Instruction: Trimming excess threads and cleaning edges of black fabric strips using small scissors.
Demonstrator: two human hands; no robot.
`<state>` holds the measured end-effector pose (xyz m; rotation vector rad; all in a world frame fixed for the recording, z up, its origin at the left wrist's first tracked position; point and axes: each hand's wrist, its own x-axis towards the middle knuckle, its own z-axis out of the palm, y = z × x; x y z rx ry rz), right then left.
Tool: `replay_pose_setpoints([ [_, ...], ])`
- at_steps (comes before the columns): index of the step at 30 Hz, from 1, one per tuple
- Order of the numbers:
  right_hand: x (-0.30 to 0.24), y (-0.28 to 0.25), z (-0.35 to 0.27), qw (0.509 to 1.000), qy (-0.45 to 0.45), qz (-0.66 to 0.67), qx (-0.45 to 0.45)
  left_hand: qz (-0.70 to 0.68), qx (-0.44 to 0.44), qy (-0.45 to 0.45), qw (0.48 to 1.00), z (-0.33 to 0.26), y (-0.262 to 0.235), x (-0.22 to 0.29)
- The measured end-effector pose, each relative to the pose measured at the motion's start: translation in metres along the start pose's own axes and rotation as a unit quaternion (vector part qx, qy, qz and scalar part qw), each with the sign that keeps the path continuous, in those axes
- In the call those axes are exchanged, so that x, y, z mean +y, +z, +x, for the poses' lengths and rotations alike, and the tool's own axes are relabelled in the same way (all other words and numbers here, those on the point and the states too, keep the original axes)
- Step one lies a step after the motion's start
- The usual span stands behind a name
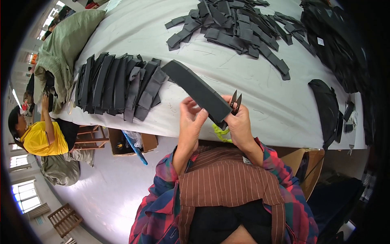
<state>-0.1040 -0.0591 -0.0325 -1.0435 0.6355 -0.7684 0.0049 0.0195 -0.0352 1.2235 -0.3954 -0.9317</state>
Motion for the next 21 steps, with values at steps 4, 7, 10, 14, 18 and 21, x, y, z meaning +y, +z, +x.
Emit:
replay_pose_setpoints([
  [4,0.012,0.004,-0.001,0.999,0.038,0.017,-0.002,-0.086,-0.07,0.0,0.994,0.005,0.012,0.0],
  [7,0.006,-0.003,-0.001,0.994,0.055,-0.077,-0.045,-0.148,-0.07,-0.016,0.986,0.01,0.002,0.003],
  [10,-0.01,-0.008,-0.002,0.982,0.048,-0.172,-0.067,-0.142,-0.04,0.006,0.989,0.016,-0.01,-0.002],
  [14,-0.018,-0.013,0.001,0.966,-0.077,-0.242,-0.044,-0.135,-0.029,0.028,0.99,0.019,-0.014,-0.001],
  [18,-0.026,-0.015,0.004,0.915,-0.175,-0.352,-0.091,-0.13,-0.029,0.029,0.991,0.018,-0.017,-0.002],
  [21,-0.033,-0.01,0.003,0.884,-0.196,-0.416,-0.082,-0.117,-0.025,0.045,0.992,0.017,-0.015,-0.004],
])
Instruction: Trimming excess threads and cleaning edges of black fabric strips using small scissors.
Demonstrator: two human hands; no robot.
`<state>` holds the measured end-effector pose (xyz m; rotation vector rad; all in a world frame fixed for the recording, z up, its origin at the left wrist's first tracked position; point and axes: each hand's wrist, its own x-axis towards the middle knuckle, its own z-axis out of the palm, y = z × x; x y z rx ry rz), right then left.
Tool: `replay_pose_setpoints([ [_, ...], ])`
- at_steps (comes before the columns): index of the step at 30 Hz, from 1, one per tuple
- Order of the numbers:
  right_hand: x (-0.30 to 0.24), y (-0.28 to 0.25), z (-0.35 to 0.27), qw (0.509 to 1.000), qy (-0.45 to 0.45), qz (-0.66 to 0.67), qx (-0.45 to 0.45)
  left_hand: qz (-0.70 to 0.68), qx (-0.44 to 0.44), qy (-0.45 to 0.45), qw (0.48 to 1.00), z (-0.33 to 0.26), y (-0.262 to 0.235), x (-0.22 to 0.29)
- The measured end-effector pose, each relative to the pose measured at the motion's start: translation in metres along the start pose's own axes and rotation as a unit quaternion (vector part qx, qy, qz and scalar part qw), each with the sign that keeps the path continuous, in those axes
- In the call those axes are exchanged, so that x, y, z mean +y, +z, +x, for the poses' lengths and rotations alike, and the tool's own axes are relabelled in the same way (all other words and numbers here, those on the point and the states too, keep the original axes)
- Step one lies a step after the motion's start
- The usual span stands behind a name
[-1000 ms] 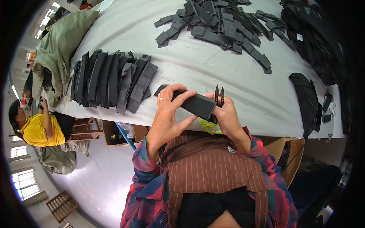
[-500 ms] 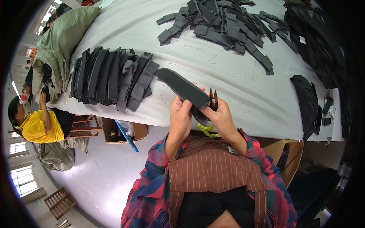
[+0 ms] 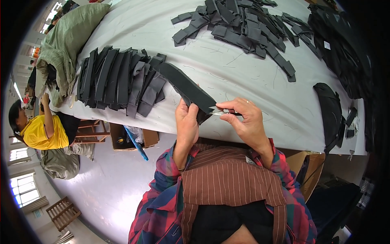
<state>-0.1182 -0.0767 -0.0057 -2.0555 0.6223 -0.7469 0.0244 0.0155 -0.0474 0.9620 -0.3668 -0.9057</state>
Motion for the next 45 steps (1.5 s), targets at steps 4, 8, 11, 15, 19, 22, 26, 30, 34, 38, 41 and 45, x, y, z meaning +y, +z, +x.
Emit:
replay_pose_setpoints([
  [4,0.003,0.003,-0.001,0.999,-0.019,-0.033,-0.02,0.042,0.001,0.003,0.999,-0.001,0.0,-0.002],
  [8,0.005,0.005,-0.001,0.987,0.075,0.139,0.015,0.047,-0.003,0.001,0.999,-0.003,0.003,-0.001],
  [11,0.01,0.009,-0.002,0.958,0.162,0.237,0.018,0.064,-0.032,-0.01,0.997,-0.005,0.003,-0.002],
  [15,0.018,0.015,-0.007,0.914,0.244,0.318,-0.069,0.091,-0.047,0.019,0.995,-0.008,0.001,-0.008],
  [19,0.011,0.013,-0.007,0.894,0.244,0.375,-0.016,0.153,-0.051,0.009,0.987,-0.006,-0.001,-0.005],
  [22,0.012,0.007,-0.007,0.946,0.239,0.217,-0.029,0.139,-0.035,0.006,0.99,-0.002,-0.007,0.005],
  [26,0.014,0.018,-0.01,0.976,0.105,0.188,0.036,-0.049,-0.011,-0.05,0.997,0.003,-0.003,0.018],
  [30,0.012,0.021,-0.015,0.992,0.035,0.113,0.033,-0.088,-0.007,-0.051,0.995,0.009,-0.013,0.021],
  [34,0.013,0.022,-0.016,0.998,0.012,0.061,0.028,-0.079,0.063,-0.019,0.995,0.01,-0.002,0.033],
  [38,0.012,0.02,-0.016,1.0,0.022,-0.003,0.001,-0.023,0.071,-0.019,0.997,0.011,-0.01,0.031],
  [41,0.022,0.02,-0.014,0.999,0.028,-0.01,0.027,-0.037,0.067,-0.005,0.997,0.004,-0.004,0.033],
  [45,0.019,0.013,-0.01,0.996,0.042,0.035,0.066,0.0,0.067,0.053,0.996,-0.002,0.004,0.036],
])
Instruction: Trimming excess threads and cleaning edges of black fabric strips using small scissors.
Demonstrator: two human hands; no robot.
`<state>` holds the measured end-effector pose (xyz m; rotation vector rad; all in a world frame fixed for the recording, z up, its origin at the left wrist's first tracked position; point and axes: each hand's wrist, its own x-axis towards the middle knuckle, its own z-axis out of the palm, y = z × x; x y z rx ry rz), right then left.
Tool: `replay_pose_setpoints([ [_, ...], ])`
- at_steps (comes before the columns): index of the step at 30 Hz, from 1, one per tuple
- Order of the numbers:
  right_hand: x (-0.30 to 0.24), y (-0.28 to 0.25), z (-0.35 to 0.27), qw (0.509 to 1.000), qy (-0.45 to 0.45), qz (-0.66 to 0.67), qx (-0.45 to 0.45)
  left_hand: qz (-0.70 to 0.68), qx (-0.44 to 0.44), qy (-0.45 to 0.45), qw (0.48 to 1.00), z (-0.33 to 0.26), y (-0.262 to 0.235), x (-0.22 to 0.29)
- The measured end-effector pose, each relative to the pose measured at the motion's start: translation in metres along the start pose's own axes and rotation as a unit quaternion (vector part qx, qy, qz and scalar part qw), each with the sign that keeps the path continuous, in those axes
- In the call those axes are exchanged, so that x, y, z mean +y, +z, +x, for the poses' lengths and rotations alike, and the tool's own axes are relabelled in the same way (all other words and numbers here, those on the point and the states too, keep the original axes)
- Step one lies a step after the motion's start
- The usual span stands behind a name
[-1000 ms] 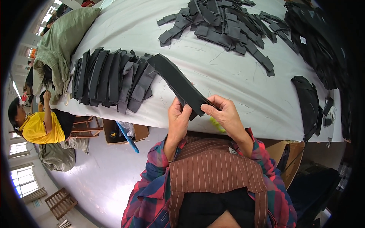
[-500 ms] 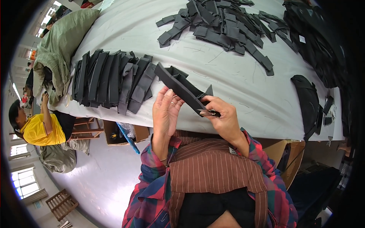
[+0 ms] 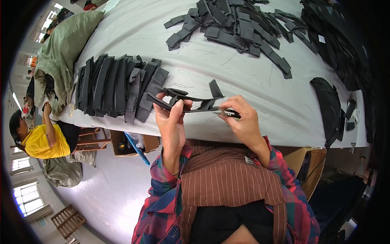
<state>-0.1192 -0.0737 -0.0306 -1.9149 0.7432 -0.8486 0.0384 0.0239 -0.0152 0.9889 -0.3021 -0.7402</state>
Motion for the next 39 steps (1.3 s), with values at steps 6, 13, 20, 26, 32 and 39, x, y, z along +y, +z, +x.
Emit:
replay_pose_setpoints([
  [6,-0.019,-0.011,0.006,0.999,0.02,0.024,-0.023,0.043,-0.008,0.097,0.994,-0.003,0.004,-0.002],
  [13,-0.019,-0.003,0.005,0.997,-0.016,-0.062,0.034,0.068,-0.038,0.147,0.986,-0.007,0.012,-0.005],
  [20,-0.02,-0.004,0.007,0.985,-0.079,-0.144,0.051,0.083,-0.053,0.159,0.982,-0.009,0.013,-0.007],
  [26,-0.021,-0.003,0.007,0.977,-0.104,-0.173,0.062,0.092,-0.051,0.161,0.981,-0.01,0.013,-0.007],
  [32,-0.031,-0.011,0.008,0.976,-0.076,-0.203,-0.013,0.099,-0.055,0.164,0.98,-0.009,0.009,-0.011],
  [39,-0.031,0.004,0.012,0.98,-0.099,-0.173,0.008,0.126,-0.072,0.191,0.971,-0.013,0.009,-0.018],
])
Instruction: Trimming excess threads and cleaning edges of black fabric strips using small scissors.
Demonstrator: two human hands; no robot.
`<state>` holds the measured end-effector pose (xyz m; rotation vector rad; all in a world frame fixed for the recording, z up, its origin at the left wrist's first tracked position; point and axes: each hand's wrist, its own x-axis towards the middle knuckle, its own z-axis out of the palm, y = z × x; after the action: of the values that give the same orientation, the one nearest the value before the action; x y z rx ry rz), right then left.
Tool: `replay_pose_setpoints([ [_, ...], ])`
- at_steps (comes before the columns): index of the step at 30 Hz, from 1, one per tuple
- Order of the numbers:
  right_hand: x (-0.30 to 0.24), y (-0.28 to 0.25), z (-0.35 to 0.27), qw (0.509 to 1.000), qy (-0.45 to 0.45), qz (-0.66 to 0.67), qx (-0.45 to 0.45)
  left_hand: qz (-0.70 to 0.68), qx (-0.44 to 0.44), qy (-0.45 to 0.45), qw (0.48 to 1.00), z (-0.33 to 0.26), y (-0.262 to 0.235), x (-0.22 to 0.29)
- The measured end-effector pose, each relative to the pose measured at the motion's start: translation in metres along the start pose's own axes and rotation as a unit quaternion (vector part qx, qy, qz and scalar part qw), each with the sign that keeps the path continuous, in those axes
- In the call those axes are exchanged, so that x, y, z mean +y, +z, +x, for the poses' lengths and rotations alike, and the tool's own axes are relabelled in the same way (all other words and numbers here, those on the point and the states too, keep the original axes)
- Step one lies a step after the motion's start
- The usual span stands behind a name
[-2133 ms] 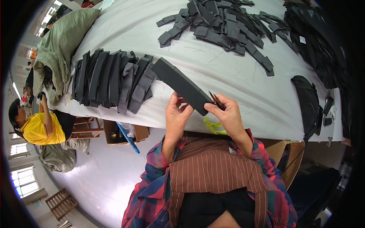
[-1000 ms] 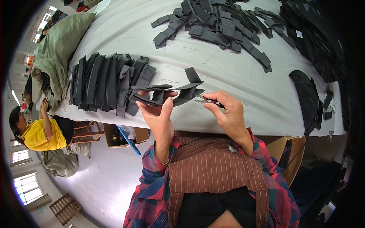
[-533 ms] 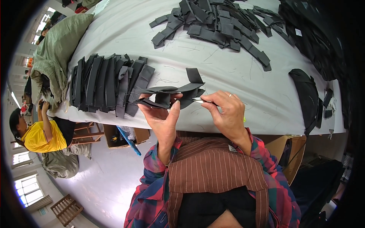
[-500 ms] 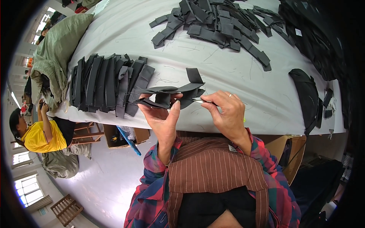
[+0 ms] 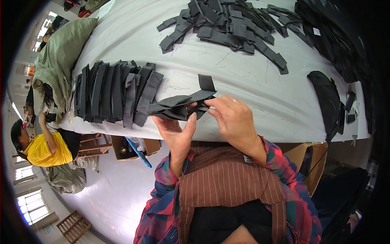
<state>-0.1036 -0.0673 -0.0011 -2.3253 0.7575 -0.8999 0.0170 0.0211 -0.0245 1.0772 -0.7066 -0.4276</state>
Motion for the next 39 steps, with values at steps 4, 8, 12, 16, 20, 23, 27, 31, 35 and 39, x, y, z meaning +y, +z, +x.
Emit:
replay_pose_setpoints([
  [4,0.0,0.008,0.0,0.997,-0.012,-0.074,0.004,0.034,-0.024,-0.017,0.999,-0.003,0.0,0.001],
  [8,0.003,0.013,-0.002,0.995,-0.023,-0.094,0.005,0.035,-0.017,-0.039,0.998,-0.008,0.001,0.0],
  [12,0.001,0.011,-0.001,0.995,-0.021,-0.098,0.007,0.039,-0.011,-0.032,0.999,-0.012,0.001,-0.004],
  [16,0.002,0.011,-0.002,0.997,-0.013,-0.072,0.02,0.039,-0.03,-0.027,0.998,-0.01,0.003,0.001],
  [20,0.003,0.009,-0.004,0.999,0.009,-0.04,0.02,0.029,-0.031,-0.027,0.999,-0.011,0.006,0.004],
  [23,0.003,0.009,-0.006,0.999,0.014,-0.031,0.026,0.042,-0.032,-0.026,0.998,-0.013,0.005,0.002],
  [27,0.002,0.009,-0.009,0.999,0.023,-0.039,0.025,0.046,-0.031,-0.038,0.998,-0.016,0.004,0.002],
  [31,0.0,0.009,-0.012,0.998,0.018,-0.05,0.024,0.063,-0.013,-0.035,0.997,-0.021,0.0,-0.004],
  [35,-0.001,0.01,-0.015,0.999,0.022,-0.045,0.012,0.089,-0.025,-0.034,0.995,-0.021,0.001,0.002],
  [39,0.002,0.011,-0.02,0.999,0.049,0.014,-0.01,0.066,-0.067,-0.038,0.995,-0.014,0.002,0.016],
])
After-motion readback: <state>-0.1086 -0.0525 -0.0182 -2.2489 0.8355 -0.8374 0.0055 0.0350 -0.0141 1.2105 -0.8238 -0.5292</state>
